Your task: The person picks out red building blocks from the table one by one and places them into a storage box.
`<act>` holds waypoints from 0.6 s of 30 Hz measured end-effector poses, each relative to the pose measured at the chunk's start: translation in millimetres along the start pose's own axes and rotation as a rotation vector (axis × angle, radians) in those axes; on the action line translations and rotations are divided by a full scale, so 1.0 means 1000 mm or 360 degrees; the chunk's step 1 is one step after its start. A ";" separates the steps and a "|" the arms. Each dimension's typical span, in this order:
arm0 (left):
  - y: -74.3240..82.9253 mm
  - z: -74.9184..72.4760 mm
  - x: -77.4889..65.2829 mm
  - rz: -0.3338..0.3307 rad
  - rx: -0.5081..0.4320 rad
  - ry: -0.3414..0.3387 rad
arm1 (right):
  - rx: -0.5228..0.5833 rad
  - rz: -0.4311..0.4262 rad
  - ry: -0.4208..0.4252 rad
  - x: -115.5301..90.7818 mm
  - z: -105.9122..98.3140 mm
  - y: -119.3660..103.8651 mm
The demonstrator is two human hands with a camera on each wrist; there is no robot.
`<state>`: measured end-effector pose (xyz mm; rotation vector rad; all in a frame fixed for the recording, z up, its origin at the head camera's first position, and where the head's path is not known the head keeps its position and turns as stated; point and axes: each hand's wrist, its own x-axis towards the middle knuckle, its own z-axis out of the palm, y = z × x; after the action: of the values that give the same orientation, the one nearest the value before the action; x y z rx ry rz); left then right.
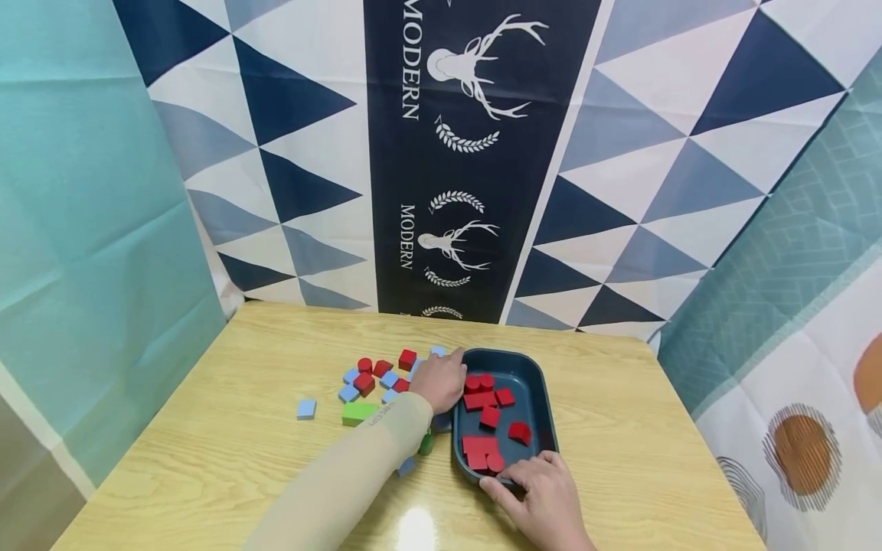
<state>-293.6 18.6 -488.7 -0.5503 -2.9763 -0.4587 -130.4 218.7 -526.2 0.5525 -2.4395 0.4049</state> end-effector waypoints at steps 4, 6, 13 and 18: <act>-0.006 0.003 0.002 -0.0073 0.0004 -0.0088 | 0.0008 0.0039 -0.0043 0.000 0.000 -0.001; -0.009 0.004 0.003 -0.0066 0.0001 -0.0110 | 0.0012 0.0055 -0.0056 0.000 -0.001 -0.001; -0.019 0.002 0.004 0.0053 0.0245 -0.0019 | 0.0020 0.0061 -0.0058 0.001 -0.003 -0.002; -0.025 0.001 0.004 0.0006 0.0328 -0.0058 | 0.0026 0.0077 -0.0068 0.000 -0.002 -0.001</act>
<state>-306.4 -2.2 -496.0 -0.5483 -3.0067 -0.1394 -128.7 218.2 -524.6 0.5145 -2.4969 0.4373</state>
